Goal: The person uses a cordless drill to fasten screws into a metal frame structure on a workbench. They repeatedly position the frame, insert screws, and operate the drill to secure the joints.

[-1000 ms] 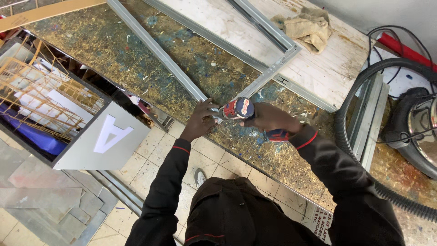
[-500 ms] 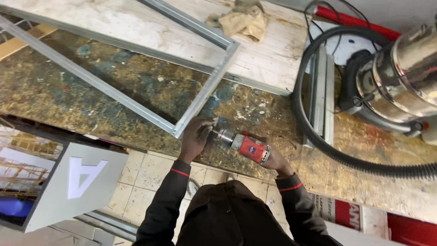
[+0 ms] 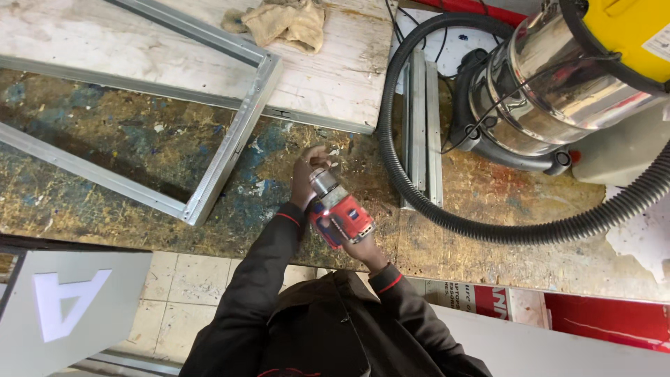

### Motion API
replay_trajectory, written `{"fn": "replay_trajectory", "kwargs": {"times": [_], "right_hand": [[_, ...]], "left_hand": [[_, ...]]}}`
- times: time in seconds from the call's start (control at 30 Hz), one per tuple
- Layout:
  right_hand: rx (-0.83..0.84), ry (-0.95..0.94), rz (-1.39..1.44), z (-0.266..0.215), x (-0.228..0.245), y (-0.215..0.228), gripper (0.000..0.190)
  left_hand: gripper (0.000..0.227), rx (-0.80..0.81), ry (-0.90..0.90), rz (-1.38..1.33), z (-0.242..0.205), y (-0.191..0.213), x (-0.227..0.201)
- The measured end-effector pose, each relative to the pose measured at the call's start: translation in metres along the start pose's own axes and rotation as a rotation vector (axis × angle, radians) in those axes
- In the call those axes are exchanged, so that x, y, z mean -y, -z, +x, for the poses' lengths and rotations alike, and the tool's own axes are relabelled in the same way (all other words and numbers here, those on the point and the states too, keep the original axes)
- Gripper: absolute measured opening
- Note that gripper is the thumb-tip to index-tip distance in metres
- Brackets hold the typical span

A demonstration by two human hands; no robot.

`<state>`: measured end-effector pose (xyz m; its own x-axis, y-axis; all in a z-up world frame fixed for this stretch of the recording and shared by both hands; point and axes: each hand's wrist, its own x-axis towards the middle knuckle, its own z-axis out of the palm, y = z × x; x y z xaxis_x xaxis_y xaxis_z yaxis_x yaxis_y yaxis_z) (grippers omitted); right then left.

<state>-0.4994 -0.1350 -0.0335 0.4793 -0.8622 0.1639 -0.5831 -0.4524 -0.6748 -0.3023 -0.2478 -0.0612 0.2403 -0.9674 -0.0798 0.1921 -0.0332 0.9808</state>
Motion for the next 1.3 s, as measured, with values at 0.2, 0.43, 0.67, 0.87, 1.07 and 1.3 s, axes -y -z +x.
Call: {"fn": "replay_trajectory", "kwargs": {"times": [0.2, 0.43, 0.67, 0.87, 1.07, 1.3], "right_hand": [[0.184, -0.147, 0.481, 0.001, -0.001, 0.004, 0.021], [-0.167, 0.137, 0.452, 0.009, 0.03, 0.01, 0.022], [-0.245, 0.115, 0.616, 0.009, 0.017, -0.003, 0.022], [-0.282, -0.011, 0.574, 0.006, 0.037, 0.001, 0.021], [-0.298, -0.06, 0.574, 0.076, 0.073, -0.005, 0.015], [-0.218, 0.011, 0.556, 0.15, 0.215, 0.043, 0.023]], "left_hand": [[0.054, -0.146, -0.193, 0.074, 0.024, 0.033, 0.049], [0.051, -0.387, -0.391, 0.97, -0.006, 0.097, -0.104], [0.065, -0.197, 0.037, 1.369, 0.038, 0.193, -0.045], [0.036, -0.16, -0.107, 1.238, -0.054, 0.246, -0.07], [0.079, -0.066, -0.18, 1.194, -0.059, 0.236, -0.134], [0.067, -0.14, -0.37, 1.028, 0.039, 0.189, -0.13]]}}
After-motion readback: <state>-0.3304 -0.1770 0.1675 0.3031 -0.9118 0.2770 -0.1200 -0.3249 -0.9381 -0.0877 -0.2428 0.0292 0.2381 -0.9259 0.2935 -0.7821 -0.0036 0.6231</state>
